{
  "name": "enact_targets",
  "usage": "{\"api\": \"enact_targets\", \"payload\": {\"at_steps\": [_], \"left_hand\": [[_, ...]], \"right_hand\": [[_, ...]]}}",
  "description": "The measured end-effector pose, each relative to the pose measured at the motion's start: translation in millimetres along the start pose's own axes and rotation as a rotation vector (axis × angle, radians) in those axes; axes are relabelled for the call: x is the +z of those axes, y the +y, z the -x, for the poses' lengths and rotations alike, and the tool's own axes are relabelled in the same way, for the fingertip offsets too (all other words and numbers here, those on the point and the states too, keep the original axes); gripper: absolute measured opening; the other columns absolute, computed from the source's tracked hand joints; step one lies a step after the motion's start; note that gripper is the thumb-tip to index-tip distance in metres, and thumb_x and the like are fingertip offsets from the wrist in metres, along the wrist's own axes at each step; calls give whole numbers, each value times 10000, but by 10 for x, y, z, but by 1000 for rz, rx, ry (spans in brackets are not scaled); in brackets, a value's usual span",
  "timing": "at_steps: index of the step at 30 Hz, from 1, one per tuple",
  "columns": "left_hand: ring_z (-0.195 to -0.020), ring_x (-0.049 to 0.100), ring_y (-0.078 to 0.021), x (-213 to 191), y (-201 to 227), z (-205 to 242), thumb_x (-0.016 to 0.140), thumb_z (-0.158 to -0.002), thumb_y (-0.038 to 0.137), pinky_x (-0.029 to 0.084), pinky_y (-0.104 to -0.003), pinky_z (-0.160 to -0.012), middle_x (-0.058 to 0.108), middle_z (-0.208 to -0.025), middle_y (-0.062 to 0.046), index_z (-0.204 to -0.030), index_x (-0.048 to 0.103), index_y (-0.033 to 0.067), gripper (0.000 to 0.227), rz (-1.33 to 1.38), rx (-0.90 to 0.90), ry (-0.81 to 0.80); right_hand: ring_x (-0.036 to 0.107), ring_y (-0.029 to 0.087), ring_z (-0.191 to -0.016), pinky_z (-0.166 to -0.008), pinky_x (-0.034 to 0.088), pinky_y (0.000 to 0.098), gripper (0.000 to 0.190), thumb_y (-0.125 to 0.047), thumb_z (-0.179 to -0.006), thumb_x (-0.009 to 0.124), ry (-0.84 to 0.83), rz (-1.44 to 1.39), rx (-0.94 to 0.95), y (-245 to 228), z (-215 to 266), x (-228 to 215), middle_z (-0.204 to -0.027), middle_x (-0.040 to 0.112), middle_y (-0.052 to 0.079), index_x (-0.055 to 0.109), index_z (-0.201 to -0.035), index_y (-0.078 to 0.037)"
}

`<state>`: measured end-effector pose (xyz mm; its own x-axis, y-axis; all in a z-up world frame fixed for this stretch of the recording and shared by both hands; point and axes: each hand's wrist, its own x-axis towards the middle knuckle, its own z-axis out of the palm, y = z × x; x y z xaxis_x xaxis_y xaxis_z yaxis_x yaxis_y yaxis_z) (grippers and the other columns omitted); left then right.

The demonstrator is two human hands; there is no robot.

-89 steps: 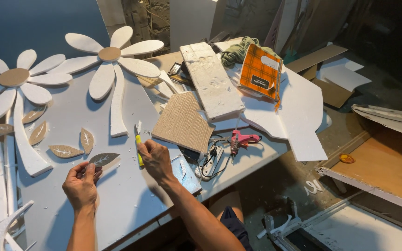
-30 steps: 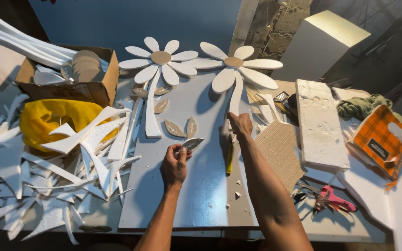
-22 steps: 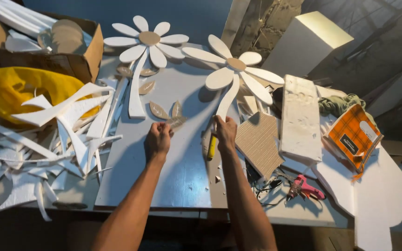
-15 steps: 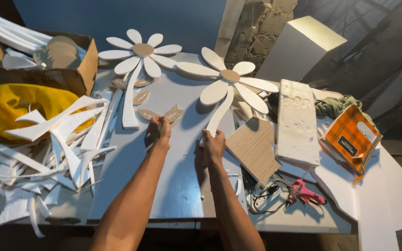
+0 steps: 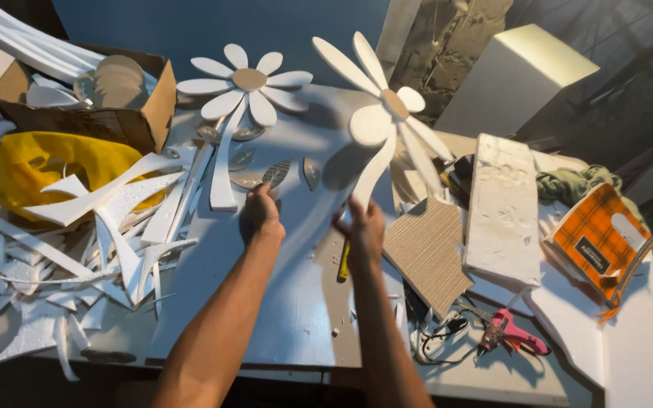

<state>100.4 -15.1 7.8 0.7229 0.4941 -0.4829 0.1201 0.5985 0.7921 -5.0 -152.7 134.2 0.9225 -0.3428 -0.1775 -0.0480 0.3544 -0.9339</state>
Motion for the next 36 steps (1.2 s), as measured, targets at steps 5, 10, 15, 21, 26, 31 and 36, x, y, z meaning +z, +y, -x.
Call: {"api": "enact_targets", "payload": {"at_steps": [5,10,15,21,26,31,36], "left_hand": [[-1166,594,-280,132,-450,-848,586,-888,237,484,-474,-1014,610,-1136,-113,-1159,624,41,337,353,-250,-260],[-841,694,-221,-630,-162,-94,634,-856,114,611,-365,-738,654,-899,-67,-1007,642,69,157,554,-272,-132],[-715,693,-201,-971,-456,-68,773,-764,83,590,-320,-645,704,-792,-110,-952,667,46,220,471,-202,-120],[-863,730,-197,-863,-28,795,699,-814,-10,545,-274,-696,740,-948,-87,-1074,685,82,276,213,-208,-138],[-897,709,-189,-1015,144,1014,624,-881,82,531,-275,-754,735,-988,-60,-1131,707,116,266,139,-254,-122],[-841,727,-196,-1244,355,1181,599,-862,82,516,-280,-729,759,-953,-77,-1082,694,51,242,228,-271,-5],[-791,657,-149,-1448,323,1315,693,-838,117,503,-259,-659,721,-917,-66,-994,674,75,162,74,98,49]], "right_hand": [[589,311,-1147,-995,479,471,813,-392,-801,679,-114,107,43,384,645,-146,-1323,550,209,399,-1448,12],[608,262,-1055,-641,549,379,736,-232,-784,673,-88,-193,278,627,1192,-276,-1349,557,110,433,-1467,-101],[544,208,-812,-544,493,347,634,-200,-816,683,-236,-142,271,688,1251,-306,-1035,569,88,461,-1401,-101],[668,241,-752,-583,563,377,496,-15,-836,697,-378,-278,189,1219,877,-512,-997,690,143,452,-1265,-59],[684,295,-853,-747,580,424,550,-5,-772,738,-393,-141,312,956,1057,-458,-1060,697,193,437,-1231,-50],[686,280,-865,-773,576,375,508,-35,-761,756,-368,52,354,829,1255,-363,-1067,697,176,473,-1183,-43],[713,307,-924,-852,595,401,581,-34,-724,788,-358,71,415,1005,1399,-361,-1122,710,216,431,-1182,-36]]}}
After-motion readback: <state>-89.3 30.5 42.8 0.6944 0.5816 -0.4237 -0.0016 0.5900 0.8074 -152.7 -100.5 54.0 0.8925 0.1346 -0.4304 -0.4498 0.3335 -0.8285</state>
